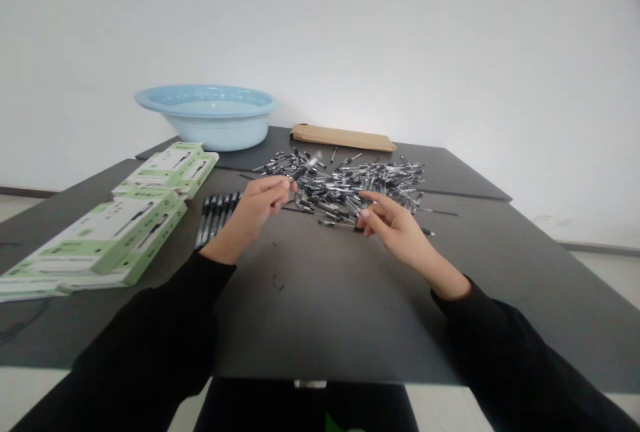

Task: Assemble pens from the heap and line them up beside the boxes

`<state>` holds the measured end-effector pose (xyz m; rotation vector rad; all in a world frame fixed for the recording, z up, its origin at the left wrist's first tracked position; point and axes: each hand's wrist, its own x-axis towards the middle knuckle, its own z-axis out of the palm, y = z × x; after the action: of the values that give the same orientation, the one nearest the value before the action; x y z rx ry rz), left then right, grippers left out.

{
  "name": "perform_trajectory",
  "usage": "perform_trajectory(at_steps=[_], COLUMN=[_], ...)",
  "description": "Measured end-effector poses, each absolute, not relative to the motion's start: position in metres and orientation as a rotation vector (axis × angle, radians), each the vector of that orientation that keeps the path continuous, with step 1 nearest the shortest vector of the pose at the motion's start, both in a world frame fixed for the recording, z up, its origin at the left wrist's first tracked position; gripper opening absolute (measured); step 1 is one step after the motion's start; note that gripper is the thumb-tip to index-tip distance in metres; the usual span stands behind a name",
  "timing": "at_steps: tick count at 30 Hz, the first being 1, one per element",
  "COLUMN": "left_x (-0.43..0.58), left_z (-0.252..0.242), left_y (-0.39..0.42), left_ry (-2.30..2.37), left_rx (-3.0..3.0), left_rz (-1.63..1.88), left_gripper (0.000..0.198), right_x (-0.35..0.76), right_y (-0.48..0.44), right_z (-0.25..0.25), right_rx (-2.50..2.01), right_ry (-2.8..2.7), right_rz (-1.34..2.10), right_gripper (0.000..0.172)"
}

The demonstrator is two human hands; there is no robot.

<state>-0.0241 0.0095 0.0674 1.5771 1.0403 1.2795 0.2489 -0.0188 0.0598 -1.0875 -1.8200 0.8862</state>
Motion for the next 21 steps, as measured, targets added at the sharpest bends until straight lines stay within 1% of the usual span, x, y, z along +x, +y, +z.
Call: perform_trajectory(at_steps=[2,4,5,8,12,17,21], left_x=[-0.036,-0.043,-0.045,-0.046,-0.045,-0.049,-0.048], left_z=[0.070,0.069,0.068,0.063,0.061,0.065,0.065], left_y=[0.016,0.021,0.022,0.024,0.024,0.023,0.022], left_ry=[1.049,1.084,1.111,1.178,1.182,1.282,1.345], left_rx=[1.420,1.343,1.339,1.411,1.395,1.416,1.517], left_rz=[1.485,1.599,1.624,1.613,1.605,1.677,1.643], left_gripper=[0.021,0.018,0.018,0.019,0.020,0.022,0.026], right_x=[0.246,0.237,0.230,0.204,0.170,0.143,0.129], right_y=[-0.017,-0.019,-0.022,-0.032,-0.041,-0.046,-0.050], right_z=[0.052,0.043,0.039,0.027,0.015,0.006,0.004], right_rx=[-1.144,-1.202,-1.204,-1.039,-0.827,-0.783,-0.792], right_ry=[-1.835,-1.988,-2.084,-2.336,-2.436,-2.460,-2.468], right_rz=[0.931,0.944,0.928,0.769,0.570,0.506,0.493], right_gripper=[0.037,0.029,0.029,0.030,0.027,0.024,0.023])
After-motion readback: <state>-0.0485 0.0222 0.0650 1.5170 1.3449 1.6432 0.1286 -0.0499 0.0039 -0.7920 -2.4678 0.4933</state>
